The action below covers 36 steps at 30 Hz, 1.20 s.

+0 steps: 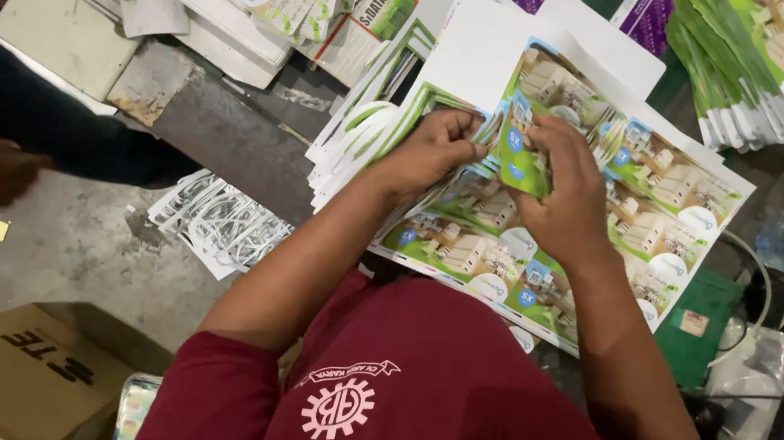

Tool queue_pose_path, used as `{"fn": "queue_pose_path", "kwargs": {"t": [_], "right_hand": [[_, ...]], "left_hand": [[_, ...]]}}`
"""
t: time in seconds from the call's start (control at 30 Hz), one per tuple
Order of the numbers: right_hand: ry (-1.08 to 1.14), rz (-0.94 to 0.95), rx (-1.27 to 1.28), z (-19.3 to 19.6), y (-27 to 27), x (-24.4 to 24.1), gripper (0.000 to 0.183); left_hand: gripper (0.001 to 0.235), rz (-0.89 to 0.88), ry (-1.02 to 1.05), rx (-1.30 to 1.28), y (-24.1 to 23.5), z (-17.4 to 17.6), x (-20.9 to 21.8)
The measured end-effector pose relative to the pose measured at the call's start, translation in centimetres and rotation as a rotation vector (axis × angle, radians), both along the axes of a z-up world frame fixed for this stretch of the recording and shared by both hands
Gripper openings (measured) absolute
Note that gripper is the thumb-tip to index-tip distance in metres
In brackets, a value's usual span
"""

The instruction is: Sorting and organizing die-cut printed labels from a stack in a print shop environment.

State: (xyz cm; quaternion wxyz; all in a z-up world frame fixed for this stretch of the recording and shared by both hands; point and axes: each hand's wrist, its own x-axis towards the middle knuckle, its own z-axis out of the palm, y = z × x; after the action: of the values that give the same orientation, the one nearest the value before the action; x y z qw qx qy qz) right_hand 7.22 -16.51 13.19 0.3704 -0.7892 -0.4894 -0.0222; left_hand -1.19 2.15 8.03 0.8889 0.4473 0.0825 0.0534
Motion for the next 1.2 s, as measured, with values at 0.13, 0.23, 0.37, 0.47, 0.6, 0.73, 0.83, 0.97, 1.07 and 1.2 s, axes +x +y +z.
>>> {"fn": "queue_pose_path", "kwargs": {"t": [0.13, 0.23, 0.37, 0.47, 0.6, 0.73, 0.83, 0.97, 1.07, 1.2], "right_hand": [[0.107, -0.056, 0.013, 0.1, -0.7, -0.4, 0.035], [-0.092, -0.023, 0.026, -1.9, -0.7, -0.2, 0.048], [-0.108, -0.013, 0.01, -1.1, -0.6, 0.2, 0.061], [-0.129, 0.051, -0.052, -0.3, -1.0, 0.8, 0.063], [0.026, 0.095, -0.066, 0.7, -1.6, 1.7, 0.056], [0.166, 0.118, -0.046, 1.2, -1.7, 2.1, 0.053], [0.141, 0.062, -0.041, 0.8, -1.7, 1.7, 0.036], [-0.05, 0.028, -0.026, -0.6, -1.2, 1.0, 0.038], [-0.056, 0.051, -0.004, -1.1, -1.3, 1.3, 0.046], [0.033, 0.041, -0.003, 0.1, -1.3, 0.8, 0.044]], "left_hand": [[0.014, -0.005, -0.05, 0.085, -0.2, 0.1, 0.0], [0.016, -0.001, -0.061, 0.112, -0.4, -0.4, 0.2], [0.019, -0.024, -0.078, 0.145, -0.2, 0.4, -0.2], [0.019, -0.029, -0.101, 0.192, -0.4, 0.6, -0.2], [0.017, -0.005, -0.094, 0.248, -0.5, 0.5, 0.0], [0.018, 0.009, -0.06, 0.219, -0.7, -0.3, 0.0], [0.021, 0.012, -0.073, 0.14, -0.8, 2.7, -0.8], [0.019, 0.078, -0.09, 0.164, -1.5, 1.0, -0.9], [0.015, 0.065, -0.11, 0.156, -1.1, 0.4, -0.8], [0.021, 0.008, -0.071, 0.067, -1.2, -0.6, -0.6]]}}
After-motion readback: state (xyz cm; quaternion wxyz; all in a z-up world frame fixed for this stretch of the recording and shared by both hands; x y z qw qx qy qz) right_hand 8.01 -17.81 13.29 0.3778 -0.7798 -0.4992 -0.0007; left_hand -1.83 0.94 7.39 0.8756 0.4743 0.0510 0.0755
